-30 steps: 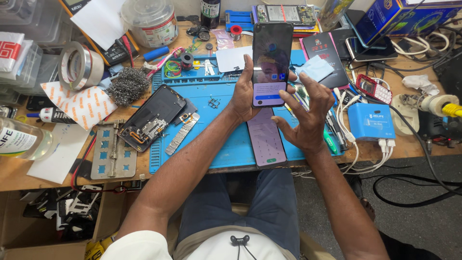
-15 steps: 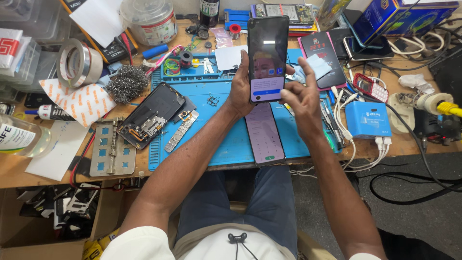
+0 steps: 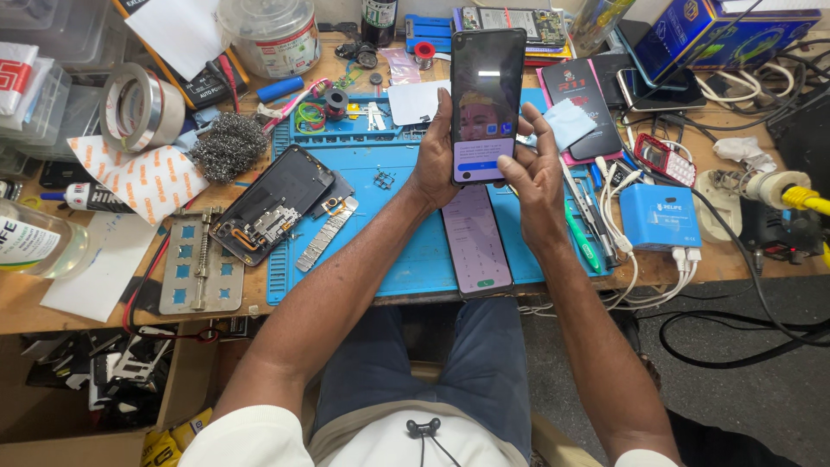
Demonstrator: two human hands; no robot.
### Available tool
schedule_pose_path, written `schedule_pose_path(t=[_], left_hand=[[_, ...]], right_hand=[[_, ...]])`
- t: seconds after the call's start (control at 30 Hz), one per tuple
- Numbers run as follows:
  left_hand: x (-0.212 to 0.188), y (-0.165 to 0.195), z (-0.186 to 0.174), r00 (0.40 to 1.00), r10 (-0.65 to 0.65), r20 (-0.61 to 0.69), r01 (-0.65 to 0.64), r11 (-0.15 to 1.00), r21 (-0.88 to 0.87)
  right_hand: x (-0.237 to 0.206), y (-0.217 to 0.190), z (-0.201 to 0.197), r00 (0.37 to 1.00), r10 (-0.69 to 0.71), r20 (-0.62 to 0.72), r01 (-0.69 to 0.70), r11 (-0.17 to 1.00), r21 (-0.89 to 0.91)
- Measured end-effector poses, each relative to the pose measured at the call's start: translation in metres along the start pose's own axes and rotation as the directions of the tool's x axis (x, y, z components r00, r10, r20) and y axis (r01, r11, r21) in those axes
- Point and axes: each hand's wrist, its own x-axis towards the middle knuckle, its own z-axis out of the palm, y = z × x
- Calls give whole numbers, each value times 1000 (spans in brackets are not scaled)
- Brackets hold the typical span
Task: The person tests a smartphone by swiping the screen and adjusting the volume, then disassembles it to remove the back cover and battery. They then reassemble the phone by placing the battery and back cover back into the chassis.
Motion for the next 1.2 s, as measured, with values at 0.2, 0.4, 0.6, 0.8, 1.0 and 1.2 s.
schedule_pose_path(t=[0.2, 0.4, 0.6, 0.8, 1.0, 1.2], left_hand=[[2, 13, 1, 998, 33, -60, -32, 999, 25], [1, 40, -6, 989, 131, -71, -129, 991, 29], [5, 38, -9, 977, 209, -30, -209, 978, 20], [3, 26, -11, 978, 205, -30, -201, 974, 103], [3, 26, -12, 978, 208, 3, -207, 974, 92], [2, 32, -1, 989, 125, -79, -129, 991, -48]], right_hand=[[22, 2, -26, 995, -20, -96, 23, 999, 23], [6, -7, -46, 992, -65, -112, 56, 995, -82], [-60, -25, -34, 991, 33, -127, -71, 949, -307], [-111, -54, 1, 978, 161, -136, -209, 670, -712], [-136, -53, 45, 999, 29, 39, 18, 531, -847], [-133, -45, 56, 999, -14, -52, -36, 541, -840]])
